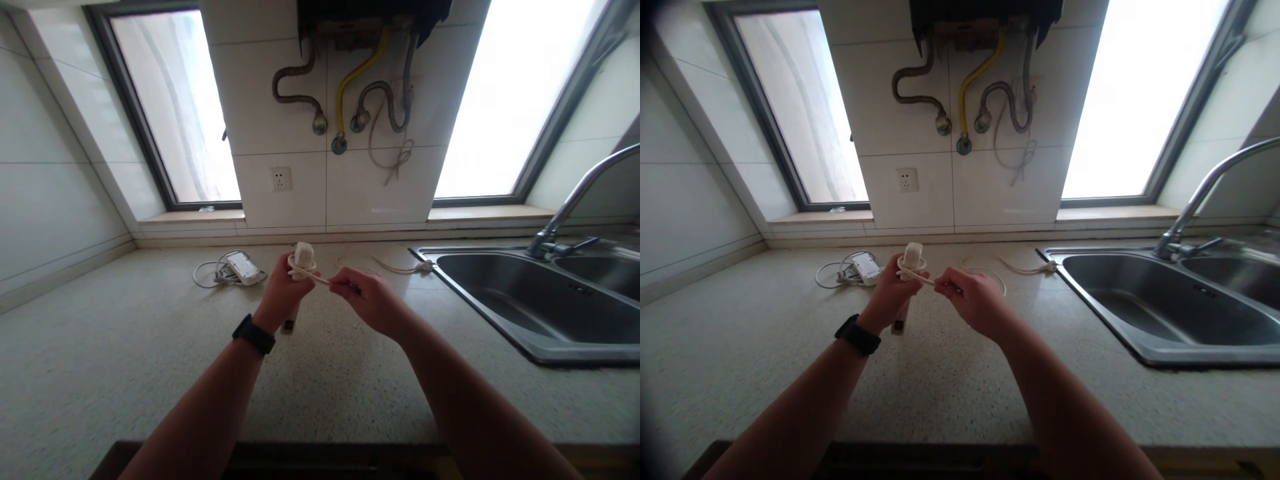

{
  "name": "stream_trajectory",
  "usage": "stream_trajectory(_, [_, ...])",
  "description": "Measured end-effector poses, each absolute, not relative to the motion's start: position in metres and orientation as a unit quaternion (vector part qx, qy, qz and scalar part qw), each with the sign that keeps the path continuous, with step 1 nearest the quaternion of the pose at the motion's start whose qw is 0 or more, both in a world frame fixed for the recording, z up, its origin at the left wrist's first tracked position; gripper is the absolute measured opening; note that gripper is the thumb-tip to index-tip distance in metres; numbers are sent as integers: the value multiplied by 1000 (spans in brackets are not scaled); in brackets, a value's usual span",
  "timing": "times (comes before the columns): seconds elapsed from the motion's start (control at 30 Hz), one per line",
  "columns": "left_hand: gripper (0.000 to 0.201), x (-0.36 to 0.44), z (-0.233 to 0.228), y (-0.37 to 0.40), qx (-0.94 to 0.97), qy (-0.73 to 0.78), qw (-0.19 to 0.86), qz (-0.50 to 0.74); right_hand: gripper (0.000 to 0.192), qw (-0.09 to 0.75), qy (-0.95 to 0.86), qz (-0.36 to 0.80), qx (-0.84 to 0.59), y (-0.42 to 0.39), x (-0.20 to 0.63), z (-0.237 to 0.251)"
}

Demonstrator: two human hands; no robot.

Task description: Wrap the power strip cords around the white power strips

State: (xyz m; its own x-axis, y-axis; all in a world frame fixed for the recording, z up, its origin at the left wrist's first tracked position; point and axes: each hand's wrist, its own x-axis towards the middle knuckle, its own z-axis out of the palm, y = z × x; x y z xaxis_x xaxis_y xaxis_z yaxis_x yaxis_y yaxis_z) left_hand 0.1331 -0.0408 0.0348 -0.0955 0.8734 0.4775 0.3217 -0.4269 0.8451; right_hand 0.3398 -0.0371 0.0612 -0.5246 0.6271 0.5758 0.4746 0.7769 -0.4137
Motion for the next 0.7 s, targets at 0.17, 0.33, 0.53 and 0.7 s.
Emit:
stream_trajectory(0.17, [31,139,37,-53,655,408,315,553,33,337,-878,114,-320,-27,348,60])
stream_trajectory(0.33, [24,146,39,-65,640,370,439,511,36,302,-897,171,-275,-20,353,57])
stream_trajectory(0.53, [37,152,37,-72,642,283,534,472,37,293,-888,267,-233,-6,356,47])
stream_trajectory(0.7, [47,157,35,-76,647,253,578,428,40,258,-872,365,-200,3,357,40])
